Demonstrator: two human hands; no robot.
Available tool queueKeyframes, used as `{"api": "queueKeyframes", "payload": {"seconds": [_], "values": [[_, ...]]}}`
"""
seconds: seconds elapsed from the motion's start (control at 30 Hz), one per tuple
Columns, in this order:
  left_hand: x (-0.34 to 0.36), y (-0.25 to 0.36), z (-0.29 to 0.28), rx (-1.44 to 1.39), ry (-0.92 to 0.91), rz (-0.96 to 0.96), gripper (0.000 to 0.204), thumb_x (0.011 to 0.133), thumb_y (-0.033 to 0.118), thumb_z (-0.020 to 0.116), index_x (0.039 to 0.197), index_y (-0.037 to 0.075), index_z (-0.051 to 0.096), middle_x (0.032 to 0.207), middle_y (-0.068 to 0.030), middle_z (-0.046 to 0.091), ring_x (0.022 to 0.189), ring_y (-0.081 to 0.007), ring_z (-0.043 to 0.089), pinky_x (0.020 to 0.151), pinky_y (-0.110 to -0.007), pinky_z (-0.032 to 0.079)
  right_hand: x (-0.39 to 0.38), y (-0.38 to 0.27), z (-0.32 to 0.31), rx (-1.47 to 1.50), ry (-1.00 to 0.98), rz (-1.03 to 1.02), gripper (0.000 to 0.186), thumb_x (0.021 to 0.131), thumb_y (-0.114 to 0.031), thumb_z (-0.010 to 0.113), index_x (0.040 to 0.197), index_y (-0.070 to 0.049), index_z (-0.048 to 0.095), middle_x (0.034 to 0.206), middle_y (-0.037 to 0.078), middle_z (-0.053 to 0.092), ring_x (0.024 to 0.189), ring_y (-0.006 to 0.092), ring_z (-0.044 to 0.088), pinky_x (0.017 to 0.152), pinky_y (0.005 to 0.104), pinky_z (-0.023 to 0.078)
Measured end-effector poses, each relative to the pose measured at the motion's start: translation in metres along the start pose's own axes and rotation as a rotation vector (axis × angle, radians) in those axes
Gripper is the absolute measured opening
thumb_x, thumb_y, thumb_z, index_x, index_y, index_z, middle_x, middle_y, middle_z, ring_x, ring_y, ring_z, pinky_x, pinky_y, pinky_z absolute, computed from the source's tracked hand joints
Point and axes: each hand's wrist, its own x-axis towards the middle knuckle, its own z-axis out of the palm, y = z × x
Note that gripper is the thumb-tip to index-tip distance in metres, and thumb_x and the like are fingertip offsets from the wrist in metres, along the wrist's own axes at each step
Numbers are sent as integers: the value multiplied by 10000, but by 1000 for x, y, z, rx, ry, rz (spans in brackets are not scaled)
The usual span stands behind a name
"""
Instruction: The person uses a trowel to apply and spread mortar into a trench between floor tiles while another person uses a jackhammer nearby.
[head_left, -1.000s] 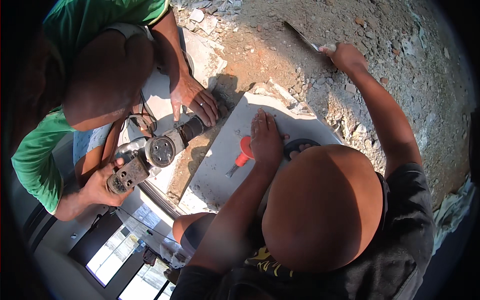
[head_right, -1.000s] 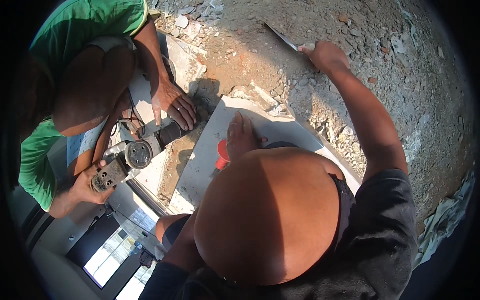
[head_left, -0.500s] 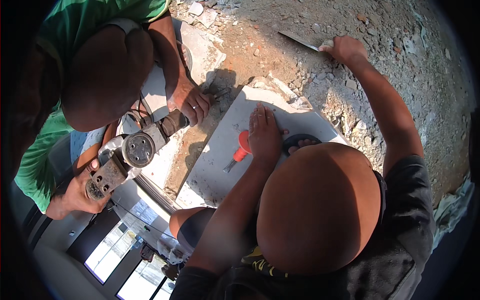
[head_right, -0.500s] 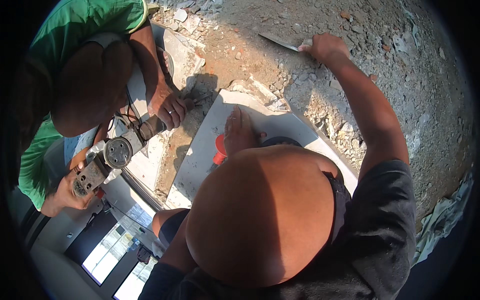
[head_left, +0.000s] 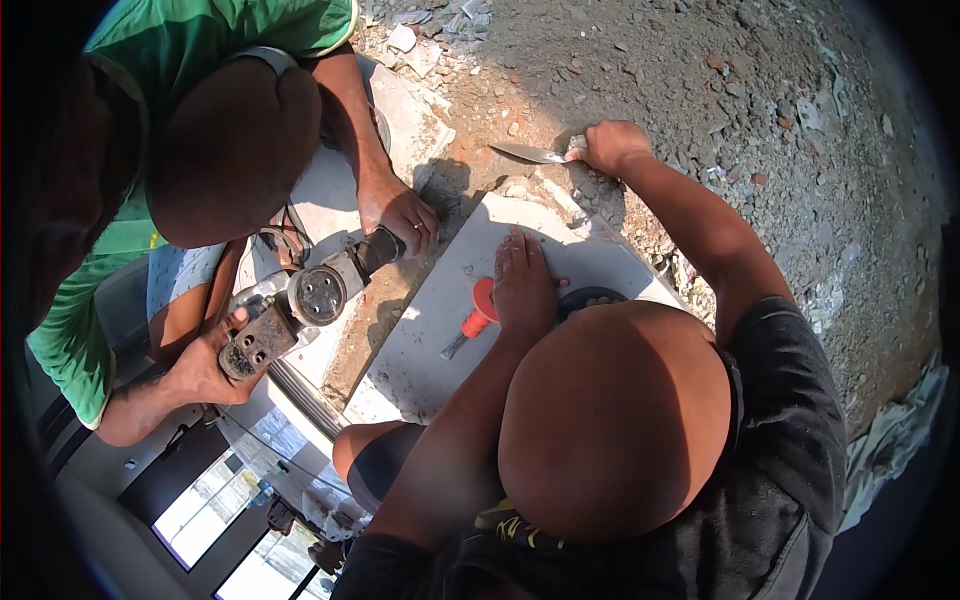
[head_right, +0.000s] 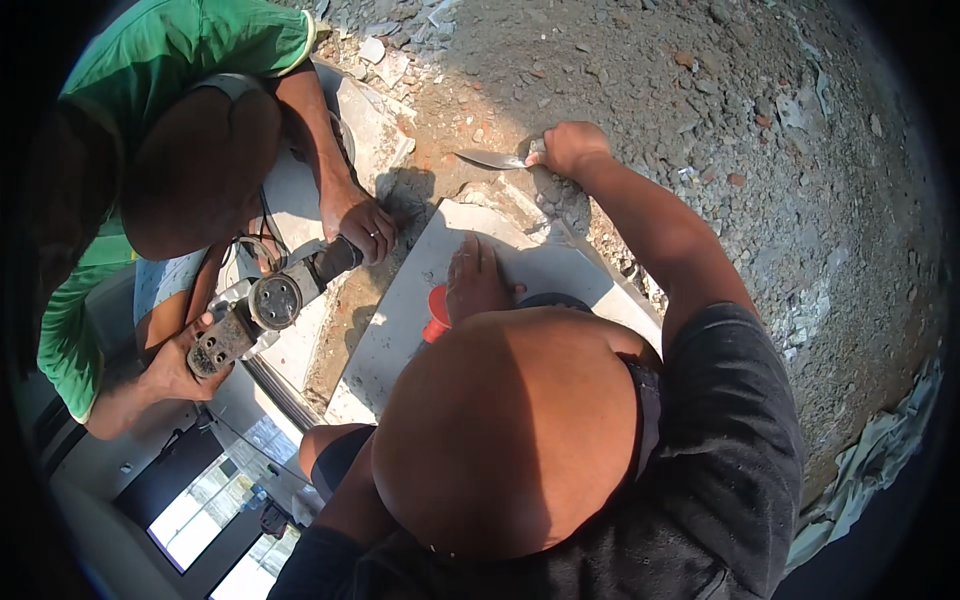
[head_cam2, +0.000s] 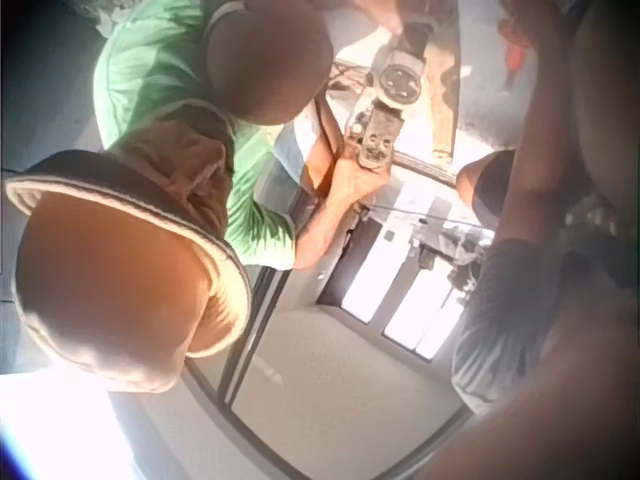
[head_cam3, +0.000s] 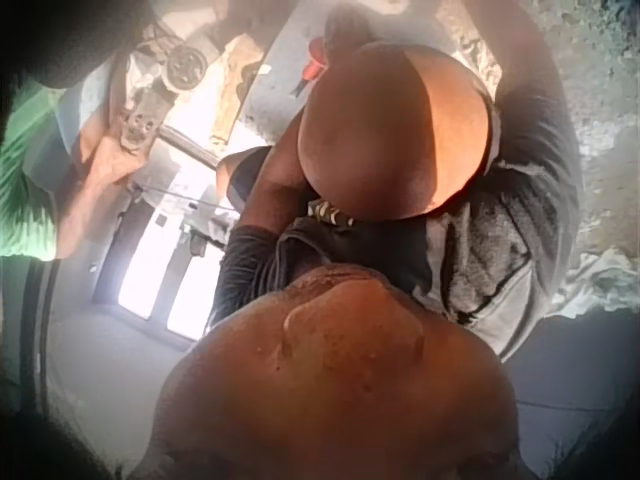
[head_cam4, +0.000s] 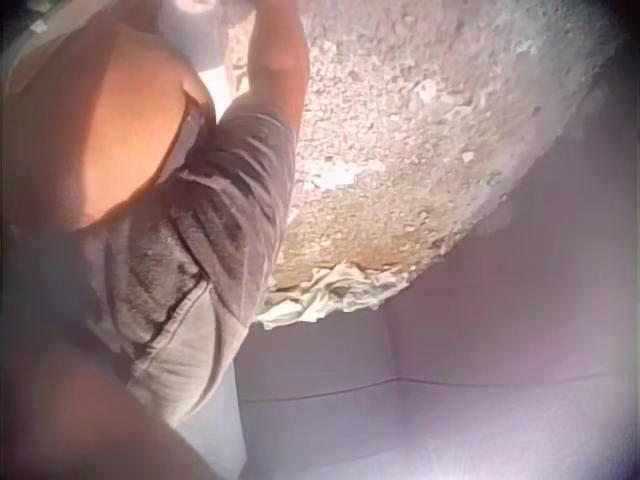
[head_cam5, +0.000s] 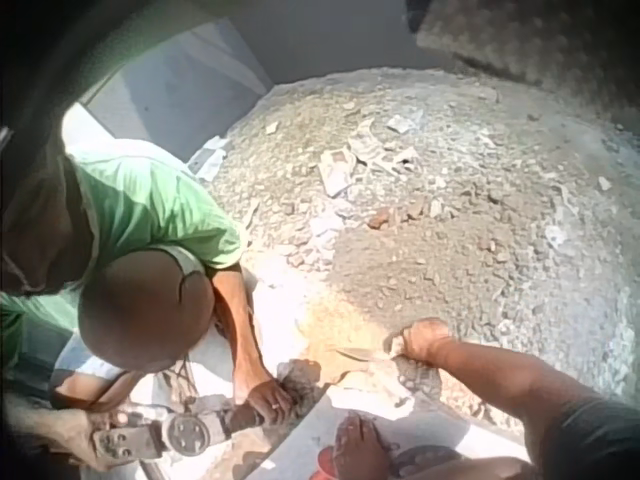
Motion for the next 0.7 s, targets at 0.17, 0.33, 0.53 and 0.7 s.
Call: {"api": "queueKeyframes", "payload": {"seconds": [0.17,0.33,0.53,0.7], "values": [[-1,2,0,-3,9,-2,823,819,402,764,1430,-53,452,1559,-242,387,1437,-379,411,1212,-450,332,1,64,-25,-120,215,139,762,924,-760,457,1211,-101,711,1191,115,726,1125,287,694,919,420,561],[-4,0,-5,-35,-4,-14,848,799,399,775,1430,-63,448,1556,-247,393,1419,-388,434,1208,-458,334,-34,152,-61,-3,324,499,854,909,-809,420,1268,-76,670,1241,150,702,1192,327,659,968,457,543],[-1,7,5,-30,58,8,812,816,367,758,1419,-79,448,1548,-259,396,1414,-386,442,1207,-460,334,-78,322,-49,382,356,947,954,883,-853,411,1320,-38,646,1350,238,634,1285,366,601,1032,495,474],[-1,0,10,-30,44,-14,856,794,379,790,1443,-46,428,1566,-234,376,1438,-390,402,1213,-465,317,-111,308,-3,341,530,834,891,900,-811,457,1264,-27,669,1194,305,678,1159,452,643,971,526,493]]}}
